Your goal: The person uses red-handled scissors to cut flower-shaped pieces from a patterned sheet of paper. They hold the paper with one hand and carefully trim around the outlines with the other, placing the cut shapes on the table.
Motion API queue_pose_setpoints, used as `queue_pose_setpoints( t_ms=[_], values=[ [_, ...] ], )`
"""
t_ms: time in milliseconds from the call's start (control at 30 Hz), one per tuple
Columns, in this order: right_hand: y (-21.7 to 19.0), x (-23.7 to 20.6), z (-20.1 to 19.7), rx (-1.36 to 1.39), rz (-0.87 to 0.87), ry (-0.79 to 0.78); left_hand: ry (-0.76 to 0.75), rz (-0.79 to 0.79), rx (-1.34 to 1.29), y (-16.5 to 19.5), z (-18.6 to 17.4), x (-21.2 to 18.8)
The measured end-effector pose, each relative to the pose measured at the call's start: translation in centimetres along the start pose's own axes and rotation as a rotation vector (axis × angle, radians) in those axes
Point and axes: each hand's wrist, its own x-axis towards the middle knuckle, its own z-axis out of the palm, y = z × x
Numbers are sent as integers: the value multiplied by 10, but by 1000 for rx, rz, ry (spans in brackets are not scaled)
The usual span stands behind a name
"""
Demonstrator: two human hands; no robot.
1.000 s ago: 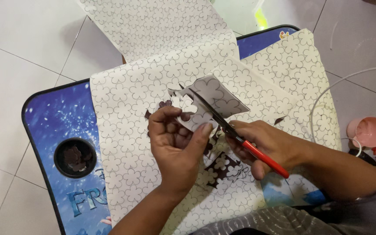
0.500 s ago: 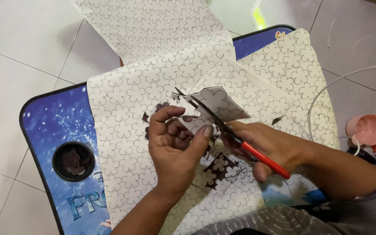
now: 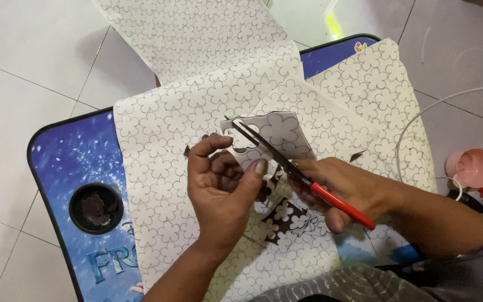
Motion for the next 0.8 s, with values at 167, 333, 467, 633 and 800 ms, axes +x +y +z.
queue_pose_setpoints(
  t_ms=[167, 333, 467, 633, 800],
  values=[
    [1, -1, -2, 5, 2, -18, 11, 18, -36, 2, -1, 3],
    [-1, -3, -3, 32, 59, -31, 37, 49, 3, 2, -3, 5],
    [-4, -3, -5, 18, 55, -38, 27, 70, 10, 3, -5, 6],
    [-10, 1, -5, 52, 106, -29, -21, 60, 50, 4, -4, 3],
    [-11, 0, -5, 52, 105, -36, -37, 27, 68, 5, -4, 1]
  ],
)
